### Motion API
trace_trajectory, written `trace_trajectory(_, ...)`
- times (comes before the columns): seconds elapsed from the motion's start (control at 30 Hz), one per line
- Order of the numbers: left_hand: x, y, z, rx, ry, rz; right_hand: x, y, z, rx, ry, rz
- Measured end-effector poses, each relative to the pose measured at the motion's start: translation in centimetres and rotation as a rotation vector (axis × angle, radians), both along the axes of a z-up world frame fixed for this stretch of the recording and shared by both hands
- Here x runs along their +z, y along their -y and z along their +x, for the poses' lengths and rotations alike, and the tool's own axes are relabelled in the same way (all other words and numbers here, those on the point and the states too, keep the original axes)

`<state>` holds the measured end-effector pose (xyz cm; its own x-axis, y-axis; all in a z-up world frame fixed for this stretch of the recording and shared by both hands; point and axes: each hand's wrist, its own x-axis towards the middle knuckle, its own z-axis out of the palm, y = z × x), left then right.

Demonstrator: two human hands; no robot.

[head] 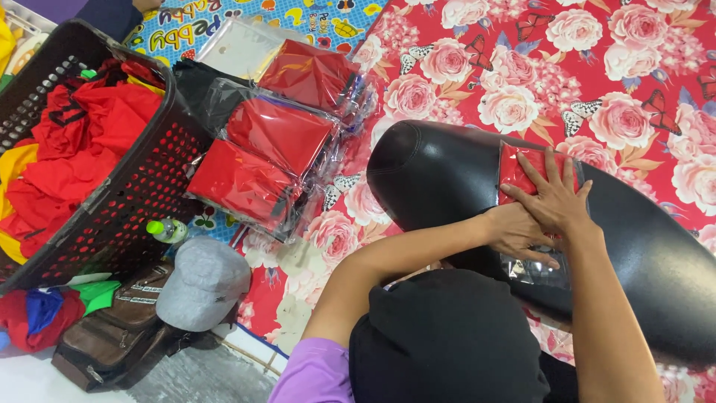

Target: Folding a red fabric cover and inserting it into a clear plastic packaging bag

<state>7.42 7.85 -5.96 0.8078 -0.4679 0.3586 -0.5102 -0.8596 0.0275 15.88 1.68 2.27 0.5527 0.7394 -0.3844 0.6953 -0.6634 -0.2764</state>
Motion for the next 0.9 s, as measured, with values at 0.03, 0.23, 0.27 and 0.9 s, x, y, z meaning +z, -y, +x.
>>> trace_trajectory(0.03, -0.4, 0.0, 0.2, -0.02, 0.051, -0.03, -0.1, 0.0, 0.2, 0.006, -0.001, -0.025)
trace_trajectory(0.23, 7.5, 0.3, -3.1, 0.045, 0.07, -0.29, -0.5, 1.4, -0.3, 0.033, 0.134, 0.166)
trace_trajectory(0.27, 6.1, 0.7, -2.7, 0.01, 0.071, -0.311, -0.8, 2.1, -0.5, 0.0, 0.143, 0.145)
trace_trajectory(0.9, 3.3, 1.1, -9.6, 0.955, -0.107, -1.548, -8.8, 14.4, -5.2, -0.815, 0.344, 0.781)
